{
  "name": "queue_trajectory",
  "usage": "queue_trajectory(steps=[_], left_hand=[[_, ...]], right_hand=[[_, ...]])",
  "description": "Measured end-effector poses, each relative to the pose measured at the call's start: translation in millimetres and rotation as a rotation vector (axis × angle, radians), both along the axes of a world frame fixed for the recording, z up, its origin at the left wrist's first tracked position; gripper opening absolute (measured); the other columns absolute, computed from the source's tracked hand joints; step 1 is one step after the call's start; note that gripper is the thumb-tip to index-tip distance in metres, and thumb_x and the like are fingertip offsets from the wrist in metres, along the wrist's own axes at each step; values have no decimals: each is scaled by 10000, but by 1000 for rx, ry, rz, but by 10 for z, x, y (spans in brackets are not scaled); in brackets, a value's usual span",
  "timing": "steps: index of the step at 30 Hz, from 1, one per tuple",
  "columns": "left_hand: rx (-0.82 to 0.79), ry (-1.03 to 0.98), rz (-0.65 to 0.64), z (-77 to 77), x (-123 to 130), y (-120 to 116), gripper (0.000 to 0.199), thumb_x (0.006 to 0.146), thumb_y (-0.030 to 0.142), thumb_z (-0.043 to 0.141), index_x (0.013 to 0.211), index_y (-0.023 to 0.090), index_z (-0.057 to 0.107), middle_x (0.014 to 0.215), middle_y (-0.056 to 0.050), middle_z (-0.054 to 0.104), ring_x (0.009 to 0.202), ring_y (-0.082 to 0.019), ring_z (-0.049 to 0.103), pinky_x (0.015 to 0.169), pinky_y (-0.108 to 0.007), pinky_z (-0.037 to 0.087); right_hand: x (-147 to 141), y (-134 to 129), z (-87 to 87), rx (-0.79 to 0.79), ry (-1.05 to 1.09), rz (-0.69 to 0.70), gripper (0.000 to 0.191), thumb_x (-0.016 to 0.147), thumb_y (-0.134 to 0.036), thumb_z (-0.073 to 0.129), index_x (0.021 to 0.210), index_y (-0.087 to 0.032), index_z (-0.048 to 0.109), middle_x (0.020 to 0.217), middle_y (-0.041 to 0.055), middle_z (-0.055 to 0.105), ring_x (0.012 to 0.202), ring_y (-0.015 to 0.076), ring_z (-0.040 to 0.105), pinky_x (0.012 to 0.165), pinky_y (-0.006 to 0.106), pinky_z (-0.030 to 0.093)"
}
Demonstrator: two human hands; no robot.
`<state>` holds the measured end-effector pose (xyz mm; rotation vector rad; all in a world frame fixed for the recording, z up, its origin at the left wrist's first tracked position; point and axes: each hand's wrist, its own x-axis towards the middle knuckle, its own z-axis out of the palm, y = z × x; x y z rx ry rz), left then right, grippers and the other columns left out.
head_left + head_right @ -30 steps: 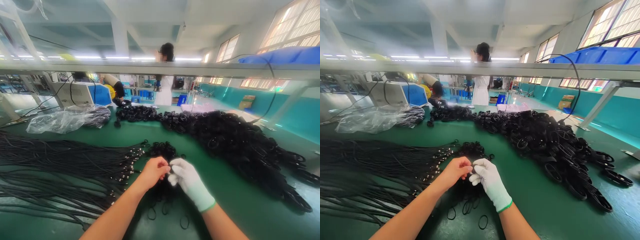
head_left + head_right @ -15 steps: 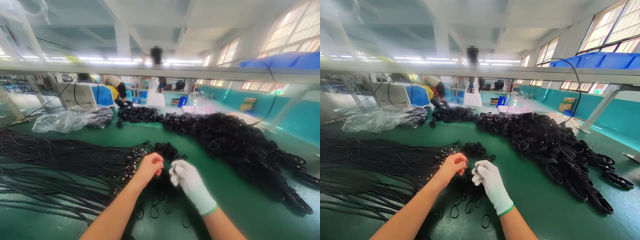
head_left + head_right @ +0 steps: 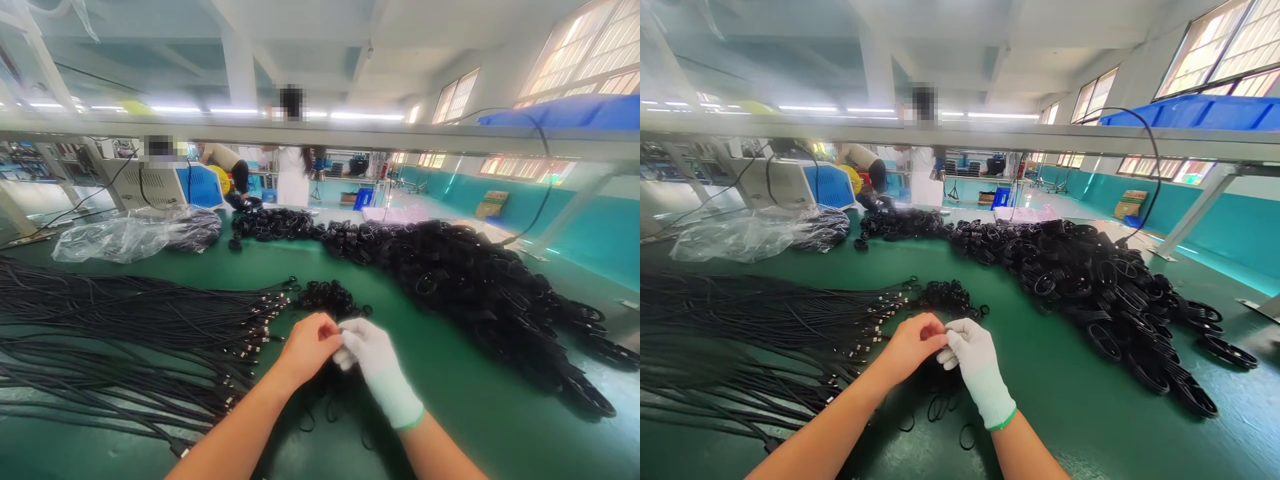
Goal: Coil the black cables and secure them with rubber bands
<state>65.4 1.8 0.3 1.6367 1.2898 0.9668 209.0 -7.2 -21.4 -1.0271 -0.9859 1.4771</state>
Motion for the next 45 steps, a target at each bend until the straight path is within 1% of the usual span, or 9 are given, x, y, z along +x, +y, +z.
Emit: queue_trajectory(steps=[7,14,17,28,32,35,37,40,45], left_hand=[[-165,-212,-67,-15,-70,40,133,728,278,533,687,154,556,585,20,544,516,-100,499,522,-221,417],[25,-200,-87,17,-50,2,159,719,191,568,857,179,647,776,-6,617,709,-126,558,670,-227,437],[143,-87,-23,19,-26,-17,108,739,180,526,753,182,633,729,3,616,686,-131,560,652,-226,429],[119,98,279,-73,-361,261,108,740,214,471,759,202,576,646,20,590,580,-140,556,580,-231,398],[151,254,221,-90,-335,200,135,653,110,568,691,223,631,681,8,620,647,-161,554,628,-246,364],[227,300,166,-14,-196,50,252,706,110,544,870,271,646,880,5,631,712,-153,556,675,-249,367],[299,306,57,40,-103,-38,282,743,133,527,954,290,630,960,11,618,703,-136,550,682,-243,375],[330,213,-47,71,-47,-68,171,739,145,546,821,249,656,857,7,620,713,-143,545,681,-241,379],[253,50,47,58,-244,118,84,758,228,549,765,187,621,707,5,604,655,-135,543,630,-224,413]], right_hand=[[10,-13,-16,-4,81,30,405,604,-403,767,834,-118,593,703,60,654,528,157,629,461,256,509],[-8,-46,10,-12,118,67,372,624,-406,756,789,-113,598,658,51,636,493,151,611,427,242,482],[-25,-58,27,-29,128,73,350,642,-397,747,771,-114,586,641,49,632,479,146,601,424,243,479],[42,-9,-6,-67,159,-2,368,645,-420,735,783,-137,543,623,48,650,458,140,588,387,220,445],[53,2,-32,-82,151,2,376,647,-433,724,792,-137,542,601,41,640,432,134,573,362,212,418],[44,8,-63,-91,119,11,377,653,-442,710,795,-137,539,585,36,631,415,132,564,343,207,403],[28,4,-70,-86,91,29,369,660,-450,699,772,-138,536,581,29,622,401,124,551,338,208,399],[8,-15,-40,-61,38,70,370,668,-469,685,736,-137,536,593,32,619,394,119,540,338,215,397],[101,-14,80,8,-102,2,363,693,-473,652,783,-135,557,606,41,623,410,118,527,362,221,388]])
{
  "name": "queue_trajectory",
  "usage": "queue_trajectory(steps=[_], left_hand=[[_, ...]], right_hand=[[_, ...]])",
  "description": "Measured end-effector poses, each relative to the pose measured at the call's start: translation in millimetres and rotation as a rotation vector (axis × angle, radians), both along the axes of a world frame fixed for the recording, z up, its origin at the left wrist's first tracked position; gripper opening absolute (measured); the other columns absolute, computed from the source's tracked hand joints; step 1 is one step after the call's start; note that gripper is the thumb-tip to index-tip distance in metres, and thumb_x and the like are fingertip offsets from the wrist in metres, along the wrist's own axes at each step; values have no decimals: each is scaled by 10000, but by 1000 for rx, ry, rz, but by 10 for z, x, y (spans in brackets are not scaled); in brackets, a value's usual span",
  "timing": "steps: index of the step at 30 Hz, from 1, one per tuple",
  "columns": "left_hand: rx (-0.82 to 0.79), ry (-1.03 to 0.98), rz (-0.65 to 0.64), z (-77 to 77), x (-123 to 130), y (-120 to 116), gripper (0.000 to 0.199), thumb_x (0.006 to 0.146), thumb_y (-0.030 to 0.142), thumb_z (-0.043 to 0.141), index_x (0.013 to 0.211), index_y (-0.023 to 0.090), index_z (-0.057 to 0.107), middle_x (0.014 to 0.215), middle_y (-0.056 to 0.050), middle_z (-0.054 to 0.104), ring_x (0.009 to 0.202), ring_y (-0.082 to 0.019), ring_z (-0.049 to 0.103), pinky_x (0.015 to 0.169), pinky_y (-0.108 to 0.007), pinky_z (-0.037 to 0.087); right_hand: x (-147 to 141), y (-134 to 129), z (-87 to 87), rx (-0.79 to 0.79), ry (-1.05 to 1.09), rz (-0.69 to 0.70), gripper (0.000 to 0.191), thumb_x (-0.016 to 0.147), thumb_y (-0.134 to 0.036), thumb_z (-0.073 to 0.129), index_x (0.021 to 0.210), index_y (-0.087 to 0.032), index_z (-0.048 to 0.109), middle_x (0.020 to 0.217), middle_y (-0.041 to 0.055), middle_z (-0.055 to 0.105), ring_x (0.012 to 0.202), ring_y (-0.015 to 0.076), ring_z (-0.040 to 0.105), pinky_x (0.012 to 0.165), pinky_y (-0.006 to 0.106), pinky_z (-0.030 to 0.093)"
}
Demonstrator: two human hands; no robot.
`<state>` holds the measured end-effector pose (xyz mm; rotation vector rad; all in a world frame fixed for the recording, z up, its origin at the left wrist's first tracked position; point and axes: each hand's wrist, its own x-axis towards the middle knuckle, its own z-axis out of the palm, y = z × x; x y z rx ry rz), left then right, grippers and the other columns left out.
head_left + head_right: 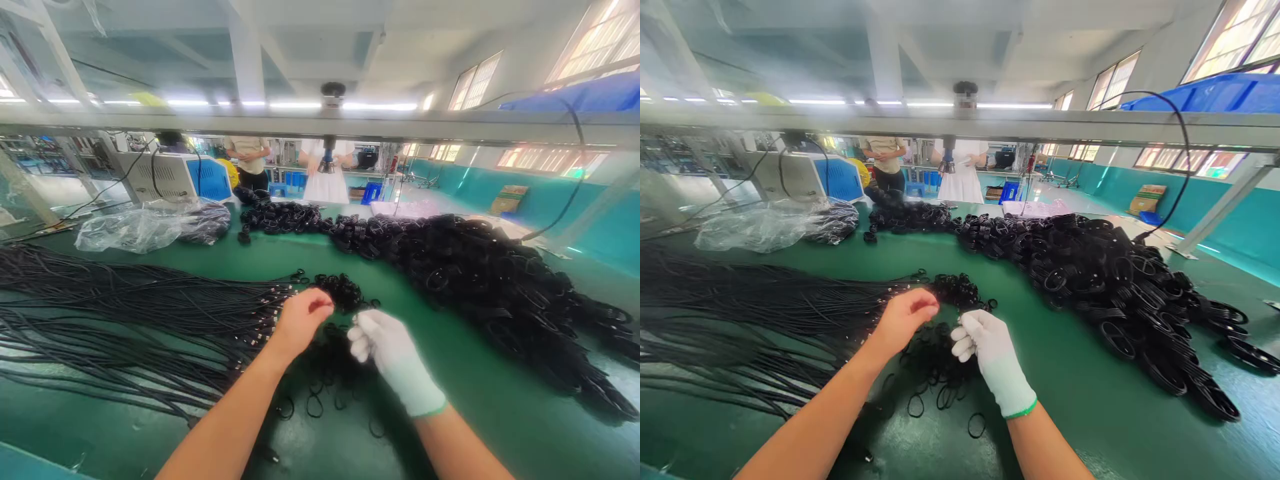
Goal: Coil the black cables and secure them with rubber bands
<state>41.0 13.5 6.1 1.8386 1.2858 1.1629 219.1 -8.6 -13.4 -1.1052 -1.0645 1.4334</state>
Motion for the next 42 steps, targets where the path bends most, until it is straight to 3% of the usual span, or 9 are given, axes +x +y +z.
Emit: queue_trajectory(steps=[5,11,18,21,25,29,35,42], left_hand=[[-5,36,89,-38,-191,126,145,773,285,545,797,180,641,694,-2,623,617,-140,554,597,-232,424],[26,288,106,-166,-46,136,133,768,241,570,792,227,700,780,-24,657,772,-193,575,746,-286,409],[5,505,67,-198,25,124,227,749,176,593,949,242,679,858,-30,652,811,-194,581,752,-278,409],[16,548,91,-85,-21,82,185,783,188,551,922,229,666,862,-31,646,797,-187,575,731,-277,405],[26,581,60,110,-52,-27,117,794,234,539,812,236,655,812,0,647,756,-172,572,678,-263,400],[35,585,35,253,-70,-182,115,806,263,527,807,243,641,817,20,652,748,-159,573,659,-252,400],[43,561,36,287,-183,-368,139,829,276,499,819,248,636,819,38,657,745,-144,574,668,-242,408],[-21,560,43,173,-241,-454,142,821,287,508,822,251,645,820,30,662,747,-152,578,671,-248,410]], right_hand=[[165,14,111,119,-254,-180,283,763,-428,573,807,-149,589,642,27,605,465,102,504,445,230,394],[91,41,52,238,-630,-235,202,797,-357,510,804,-201,639,607,2,584,548,144,510,565,280,389],[81,198,-131,240,-940,-154,294,797,-282,487,1040,-180,619,1000,115,641,893,255,561,779,370,390],[161,115,4,242,-1058,-74,220,802,-240,450,924,-197,629,888,91,649,817,231,558,717,346,390],[188,-124,279,313,-1157,196,131,756,-186,479,690,-213,588,675,3,595,642,153,512,599,260,353],[78,-295,342,421,-1239,385,147,690,-143,550,802,-228,593,795,-7,574,711,143,485,607,240,316],[160,-297,313,427,-1379,329,136,785,-126,447,688,-182,525,750,12,502,657,131,436,589,246,292],[366,-332,376,406,-1430,262,137,848,-196,414,790,-199,538,807,11,512,699,137,468,626,240,339]])
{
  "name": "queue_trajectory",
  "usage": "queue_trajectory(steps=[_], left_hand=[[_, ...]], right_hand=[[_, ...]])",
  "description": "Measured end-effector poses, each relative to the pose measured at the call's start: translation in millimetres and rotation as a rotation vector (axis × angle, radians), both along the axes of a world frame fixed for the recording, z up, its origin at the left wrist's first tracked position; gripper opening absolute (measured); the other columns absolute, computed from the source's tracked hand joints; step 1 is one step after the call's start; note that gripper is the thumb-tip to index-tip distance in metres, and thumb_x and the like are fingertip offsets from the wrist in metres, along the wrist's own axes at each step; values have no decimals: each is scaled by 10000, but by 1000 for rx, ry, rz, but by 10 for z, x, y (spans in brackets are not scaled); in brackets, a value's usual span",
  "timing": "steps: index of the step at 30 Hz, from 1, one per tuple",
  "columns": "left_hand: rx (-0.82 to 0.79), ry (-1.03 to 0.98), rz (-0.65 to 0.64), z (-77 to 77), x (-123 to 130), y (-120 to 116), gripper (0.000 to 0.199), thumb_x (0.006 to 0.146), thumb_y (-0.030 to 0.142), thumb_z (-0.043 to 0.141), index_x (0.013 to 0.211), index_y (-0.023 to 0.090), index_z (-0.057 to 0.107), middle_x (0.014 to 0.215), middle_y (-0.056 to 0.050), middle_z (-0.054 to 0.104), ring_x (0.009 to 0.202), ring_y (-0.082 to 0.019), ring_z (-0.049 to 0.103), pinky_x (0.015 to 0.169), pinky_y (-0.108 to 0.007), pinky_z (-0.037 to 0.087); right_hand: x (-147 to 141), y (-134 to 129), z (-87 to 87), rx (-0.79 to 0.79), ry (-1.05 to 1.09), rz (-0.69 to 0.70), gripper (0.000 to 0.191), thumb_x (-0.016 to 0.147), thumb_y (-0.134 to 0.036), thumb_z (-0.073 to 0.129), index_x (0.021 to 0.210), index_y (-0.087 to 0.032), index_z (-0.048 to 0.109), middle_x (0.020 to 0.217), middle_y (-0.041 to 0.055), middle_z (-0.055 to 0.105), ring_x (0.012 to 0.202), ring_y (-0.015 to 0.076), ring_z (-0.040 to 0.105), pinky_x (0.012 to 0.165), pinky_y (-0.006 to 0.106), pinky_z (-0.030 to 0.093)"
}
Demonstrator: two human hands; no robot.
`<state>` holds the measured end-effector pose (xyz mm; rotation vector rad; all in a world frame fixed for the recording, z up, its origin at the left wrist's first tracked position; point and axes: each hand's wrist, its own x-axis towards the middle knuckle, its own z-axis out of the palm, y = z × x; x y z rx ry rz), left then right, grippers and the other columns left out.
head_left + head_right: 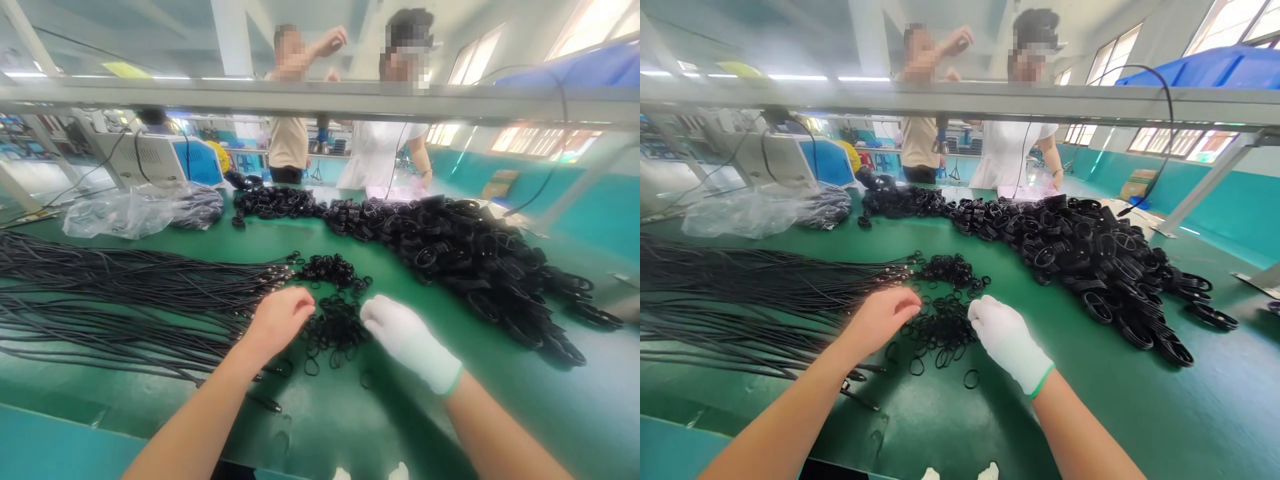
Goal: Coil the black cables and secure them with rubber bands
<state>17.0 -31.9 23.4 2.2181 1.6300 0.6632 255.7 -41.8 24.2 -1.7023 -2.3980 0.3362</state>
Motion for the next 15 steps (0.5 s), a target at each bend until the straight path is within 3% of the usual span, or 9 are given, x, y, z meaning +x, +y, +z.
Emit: queue_trajectory(steps=[6,11,15], left_hand=[[-9,9,4,-18,32,-107,158,834,295,485,823,255,637,824,28,657,757,-154,575,659,-246,401],[-17,-2,20,5,1,-181,167,843,297,469,806,255,626,818,39,651,744,-144,568,646,-239,397],[-16,-15,35,-13,-60,-219,163,847,301,464,808,262,617,818,51,650,744,-136,568,659,-236,401]], right_hand=[[-203,-32,-162,6,-34,68,201,828,-163,442,964,-236,571,931,10,545,791,137,503,675,227,350],[-322,-13,-180,11,-161,48,162,830,-163,445,806,-192,603,840,34,556,693,146,493,588,251,299],[-159,34,-157,32,-259,-73,211,849,-160,404,751,-145,590,759,67,537,603,152,462,545,275,247]])
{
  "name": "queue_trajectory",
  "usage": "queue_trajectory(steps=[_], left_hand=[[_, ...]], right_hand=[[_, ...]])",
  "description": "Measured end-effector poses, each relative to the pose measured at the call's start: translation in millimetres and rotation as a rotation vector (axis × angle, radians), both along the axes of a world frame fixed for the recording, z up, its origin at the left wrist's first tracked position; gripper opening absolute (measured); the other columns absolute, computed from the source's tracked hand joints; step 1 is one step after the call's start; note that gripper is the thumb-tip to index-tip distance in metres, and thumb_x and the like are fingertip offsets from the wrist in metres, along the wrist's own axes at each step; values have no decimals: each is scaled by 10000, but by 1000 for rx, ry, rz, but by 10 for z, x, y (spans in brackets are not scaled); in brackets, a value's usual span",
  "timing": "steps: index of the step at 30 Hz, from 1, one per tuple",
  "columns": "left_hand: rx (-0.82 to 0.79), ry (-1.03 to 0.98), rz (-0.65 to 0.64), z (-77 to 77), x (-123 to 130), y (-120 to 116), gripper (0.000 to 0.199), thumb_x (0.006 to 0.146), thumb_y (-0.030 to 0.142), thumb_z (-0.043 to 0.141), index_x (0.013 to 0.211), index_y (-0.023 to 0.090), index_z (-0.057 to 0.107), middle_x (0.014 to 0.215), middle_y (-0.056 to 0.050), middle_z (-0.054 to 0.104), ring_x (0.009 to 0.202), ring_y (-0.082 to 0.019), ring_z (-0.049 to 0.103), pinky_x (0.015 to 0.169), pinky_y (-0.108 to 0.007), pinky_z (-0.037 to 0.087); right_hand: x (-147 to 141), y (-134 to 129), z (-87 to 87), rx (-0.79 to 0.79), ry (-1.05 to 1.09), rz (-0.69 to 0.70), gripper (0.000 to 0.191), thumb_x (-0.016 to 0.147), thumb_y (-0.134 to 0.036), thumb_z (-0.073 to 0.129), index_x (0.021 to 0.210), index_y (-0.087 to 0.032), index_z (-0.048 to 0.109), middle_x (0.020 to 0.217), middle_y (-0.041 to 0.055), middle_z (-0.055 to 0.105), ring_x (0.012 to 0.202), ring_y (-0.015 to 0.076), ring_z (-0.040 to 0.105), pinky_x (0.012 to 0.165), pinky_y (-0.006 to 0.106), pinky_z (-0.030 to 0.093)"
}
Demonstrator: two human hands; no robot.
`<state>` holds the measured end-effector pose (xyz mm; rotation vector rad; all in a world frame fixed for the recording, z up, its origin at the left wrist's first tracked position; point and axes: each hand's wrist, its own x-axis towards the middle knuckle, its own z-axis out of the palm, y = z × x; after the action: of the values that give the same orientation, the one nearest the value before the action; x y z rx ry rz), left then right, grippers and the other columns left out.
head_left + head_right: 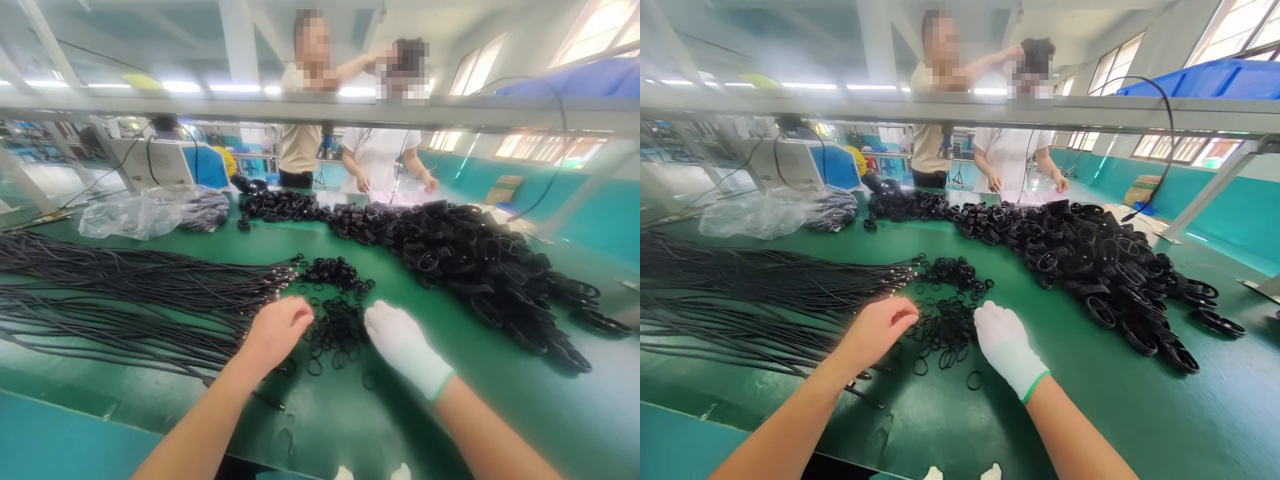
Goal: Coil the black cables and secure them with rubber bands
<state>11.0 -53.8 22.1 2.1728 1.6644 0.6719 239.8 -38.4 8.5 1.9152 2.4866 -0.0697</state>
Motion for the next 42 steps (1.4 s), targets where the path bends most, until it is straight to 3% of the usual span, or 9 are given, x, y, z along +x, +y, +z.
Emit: queue_trajectory(steps=[4,12,16,22,27,31,34,38,42], left_hand=[[-24,86,-30,-33,89,34,168,842,285,459,818,261,624,838,36,655,768,-146,576,676,-242,412],[-130,158,-58,-174,694,408,54,658,175,610,637,210,645,765,-33,663,786,-223,613,729,-326,444],[-165,36,-94,-232,612,504,99,702,185,562,663,198,651,763,-28,675,770,-196,621,714,-304,460],[-256,-208,-187,-271,422,544,199,792,269,497,830,129,632,715,-29,683,597,-119,608,515,-200,464],[-202,-264,-152,-240,459,541,246,817,223,456,961,123,629,796,-51,690,614,-119,613,585,-233,495],[-81,-198,-106,-163,398,266,236,796,195,504,979,202,653,936,-33,679,849,-174,610,819,-310,461],[-42,-103,-83,-151,221,-133,172,781,206,550,901,229,670,910,-20,667,873,-191,591,822,-304,442],[20,35,13,-186,-225,-636,143,832,219,509,893,243,636,866,-14,639,814,-165,576,742,-255,439],[31,164,273,-188,-818,-893,130,844,193,480,846,242,601,861,-2,607,817,-149,558,721,-233,415]], right_hand=[[116,22,12,12,-13,-43,163,810,-146,445,749,-162,596,766,59,541,614,162,473,548,279,243],[-21,6,34,78,166,-74,247,852,-181,388,989,-203,592,929,54,556,780,177,537,669,273,351],[43,-32,88,56,305,-58,238,847,-185,400,970,-175,603,913,60,568,820,176,546,739,273,389],[18,-88,106,0,538,-9,245,834,-187,406,961,-197,614,947,24,627,862,140,576,782,231,436],[-66,-54,117,22,608,-17,256,823,-205,411,965,-194,623,967,34,640,892,162,584,810,271,443],[-28,-27,71,47,600,-19,261,817,-255,432,977,-185,626,1010,61,645,937,203,592,850,329,447],[72,-31,-27,64,565,-28,274,804,-341,468,963,-198,639,1040,68,655,965,240,604,886,377,455],[207,-7,-158,-69,568,-84,331,774,-450,502,1010,-262,636,1094,59,654,970,283,624,828,429,503],[154,24,-270,-156,556,-58,371,706,-514,530,945,-263,662,1086,64,660,1005,305,610,855,445,505]])
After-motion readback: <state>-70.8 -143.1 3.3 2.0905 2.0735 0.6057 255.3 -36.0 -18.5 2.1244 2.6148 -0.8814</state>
